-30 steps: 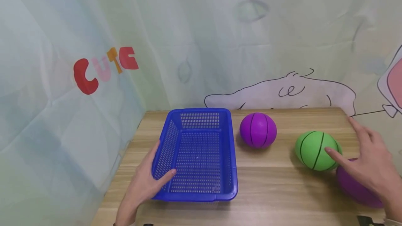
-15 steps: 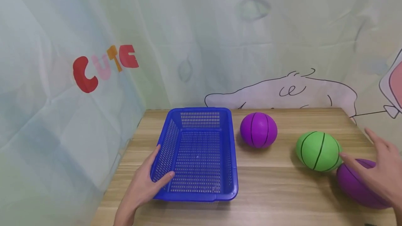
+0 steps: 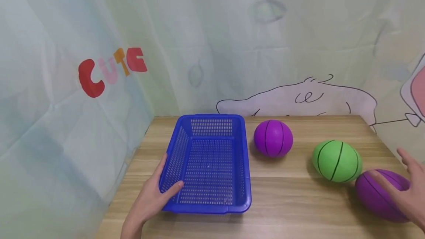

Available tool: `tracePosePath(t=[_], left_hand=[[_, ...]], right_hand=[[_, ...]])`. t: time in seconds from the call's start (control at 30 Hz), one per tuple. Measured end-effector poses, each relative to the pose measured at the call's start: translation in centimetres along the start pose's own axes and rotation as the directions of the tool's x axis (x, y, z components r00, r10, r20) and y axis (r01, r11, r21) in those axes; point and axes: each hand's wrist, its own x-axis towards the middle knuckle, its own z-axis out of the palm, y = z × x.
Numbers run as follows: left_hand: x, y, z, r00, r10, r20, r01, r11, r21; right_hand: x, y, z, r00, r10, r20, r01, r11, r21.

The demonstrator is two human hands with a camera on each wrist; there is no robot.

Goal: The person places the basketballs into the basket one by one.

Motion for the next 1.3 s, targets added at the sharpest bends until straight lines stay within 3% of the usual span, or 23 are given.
tracePosePath(t=[0.3,0.5,0.63,1.03,1.17,1.3], left_hand=[[0.0,-0.1,-0.1,1.0,-0.026,0.003,0.026,0.999,-0.042],[0.1,-0.2,0.1,1.0,-0.018,0.002,0.018,0.998,-0.064],[0.1,-0.4,0.1,1.0,-0.012,0.004,0.012,0.998,-0.069],[-0.1,-0.3,0.0,1.0,-0.001,0.006,0.002,0.998,-0.063],[-0.1,-0.2,-0.1,1.0,0.001,0.007,0.0,0.998,-0.057],[-0.1,-0.2,0.0,1.0,0.004,0.009,-0.004,0.998,-0.056]], right_hand=[[-1.4,1.3,0.0,0.994,0.094,0.045,-0.096,0.995,0.023],[-2.2,1.8,0.1,0.974,0.222,0.047,-0.221,0.975,-0.022],[-2.8,2.6,0.4,0.959,0.274,0.07,-0.275,0.962,0.0],[-3.7,3.5,1.0,0.953,0.288,0.093,-0.287,0.958,-0.019],[-3.6,3.8,1.0,0.958,0.275,0.077,-0.275,0.961,-0.001],[-3.6,3.7,1.0,0.95,0.31,0.044,-0.31,0.951,0.0]])
